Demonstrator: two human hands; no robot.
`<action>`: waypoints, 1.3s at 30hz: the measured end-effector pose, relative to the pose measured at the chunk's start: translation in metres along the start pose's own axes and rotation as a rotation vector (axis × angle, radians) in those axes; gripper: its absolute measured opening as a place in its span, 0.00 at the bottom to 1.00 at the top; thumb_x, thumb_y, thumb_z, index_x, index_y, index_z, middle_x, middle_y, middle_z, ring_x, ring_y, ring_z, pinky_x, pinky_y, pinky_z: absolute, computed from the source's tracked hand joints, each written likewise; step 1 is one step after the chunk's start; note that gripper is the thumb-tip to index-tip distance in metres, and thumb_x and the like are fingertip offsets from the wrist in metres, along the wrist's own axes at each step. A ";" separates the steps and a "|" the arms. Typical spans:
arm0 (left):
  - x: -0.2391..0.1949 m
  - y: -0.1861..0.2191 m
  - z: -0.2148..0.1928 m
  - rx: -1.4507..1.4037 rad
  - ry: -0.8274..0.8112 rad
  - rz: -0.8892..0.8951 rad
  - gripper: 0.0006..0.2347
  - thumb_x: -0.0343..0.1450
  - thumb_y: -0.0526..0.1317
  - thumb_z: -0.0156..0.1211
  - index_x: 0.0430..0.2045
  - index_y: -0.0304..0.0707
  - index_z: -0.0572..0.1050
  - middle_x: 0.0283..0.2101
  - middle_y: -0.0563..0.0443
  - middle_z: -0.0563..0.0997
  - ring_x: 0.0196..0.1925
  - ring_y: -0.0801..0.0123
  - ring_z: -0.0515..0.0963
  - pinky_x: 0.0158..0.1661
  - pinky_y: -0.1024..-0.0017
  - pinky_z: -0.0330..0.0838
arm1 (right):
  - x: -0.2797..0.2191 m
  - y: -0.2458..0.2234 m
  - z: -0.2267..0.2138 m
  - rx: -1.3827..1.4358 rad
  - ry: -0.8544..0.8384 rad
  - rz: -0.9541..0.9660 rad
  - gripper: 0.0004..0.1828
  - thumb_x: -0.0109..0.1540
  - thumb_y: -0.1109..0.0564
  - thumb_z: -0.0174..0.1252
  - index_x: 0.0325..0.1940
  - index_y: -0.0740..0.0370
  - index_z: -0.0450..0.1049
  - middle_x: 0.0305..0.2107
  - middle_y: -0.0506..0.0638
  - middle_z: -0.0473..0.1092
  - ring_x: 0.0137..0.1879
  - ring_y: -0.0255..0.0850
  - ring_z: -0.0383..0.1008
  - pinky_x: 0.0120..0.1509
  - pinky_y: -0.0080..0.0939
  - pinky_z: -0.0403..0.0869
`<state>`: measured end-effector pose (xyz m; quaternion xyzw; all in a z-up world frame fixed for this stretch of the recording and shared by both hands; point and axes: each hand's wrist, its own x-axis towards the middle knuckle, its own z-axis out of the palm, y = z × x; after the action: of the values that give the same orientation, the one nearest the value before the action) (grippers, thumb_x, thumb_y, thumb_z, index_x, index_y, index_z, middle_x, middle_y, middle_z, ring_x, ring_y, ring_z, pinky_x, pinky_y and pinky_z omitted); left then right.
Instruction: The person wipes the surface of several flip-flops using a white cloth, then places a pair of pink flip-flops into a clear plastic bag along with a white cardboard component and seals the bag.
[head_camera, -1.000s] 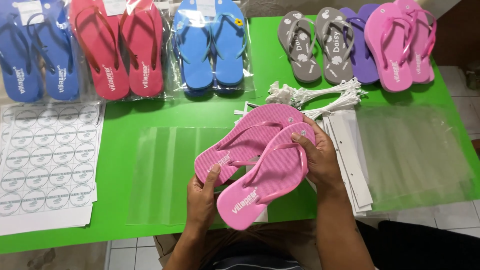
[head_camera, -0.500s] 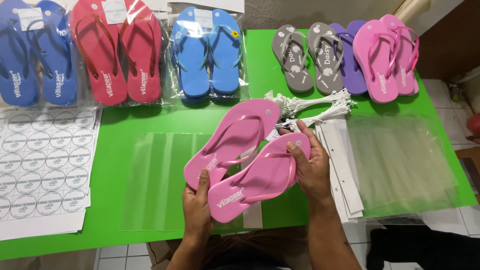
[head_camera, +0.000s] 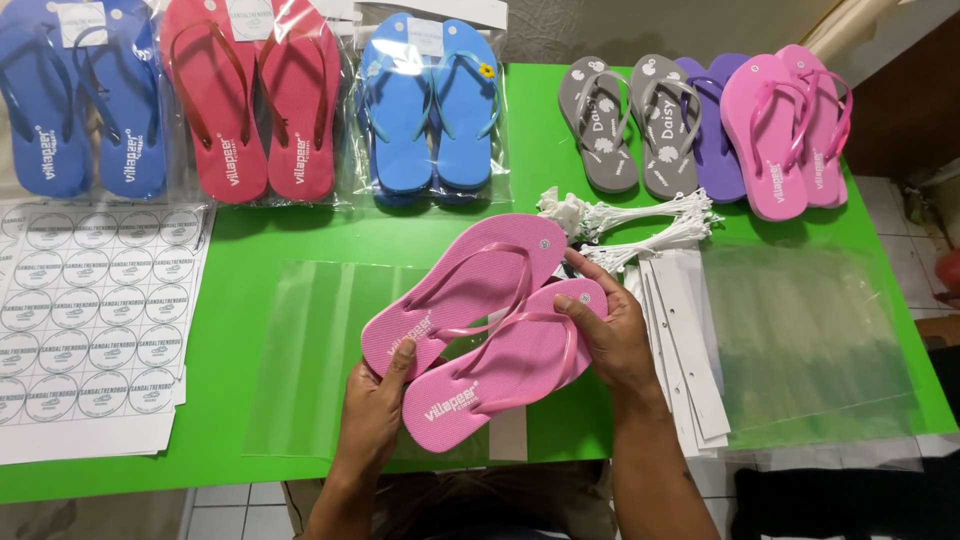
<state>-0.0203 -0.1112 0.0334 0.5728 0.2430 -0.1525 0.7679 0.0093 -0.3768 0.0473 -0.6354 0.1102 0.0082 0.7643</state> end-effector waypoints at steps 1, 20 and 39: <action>0.002 0.001 0.001 0.000 0.003 0.001 0.15 0.71 0.43 0.57 0.43 0.28 0.77 0.39 0.35 0.86 0.40 0.51 0.85 0.42 0.60 0.81 | -0.001 0.000 0.002 0.001 -0.003 0.001 0.43 0.56 0.53 0.67 0.75 0.60 0.64 0.33 0.48 0.75 0.36 0.35 0.75 0.44 0.33 0.78; 0.012 -0.019 0.026 0.121 0.007 0.324 0.13 0.70 0.46 0.66 0.28 0.33 0.76 0.25 0.38 0.85 0.25 0.64 0.85 0.31 0.67 0.83 | -0.003 -0.009 -0.029 0.089 -0.051 -0.083 0.46 0.58 0.63 0.61 0.79 0.62 0.51 0.56 0.67 0.69 0.55 0.53 0.75 0.58 0.57 0.77; 0.035 -0.016 0.097 0.591 -0.455 0.240 0.20 0.70 0.55 0.53 0.45 0.39 0.75 0.37 0.47 0.81 0.30 0.64 0.82 0.23 0.75 0.77 | -0.049 -0.025 -0.125 -0.069 -0.028 0.051 0.59 0.50 0.70 0.56 0.81 0.46 0.39 0.67 0.63 0.56 0.58 0.55 0.67 0.52 0.52 0.74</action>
<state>0.0203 -0.2065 0.0233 0.7451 -0.0568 -0.2481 0.6165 -0.0544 -0.4966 0.0590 -0.6582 0.1153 0.0404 0.7429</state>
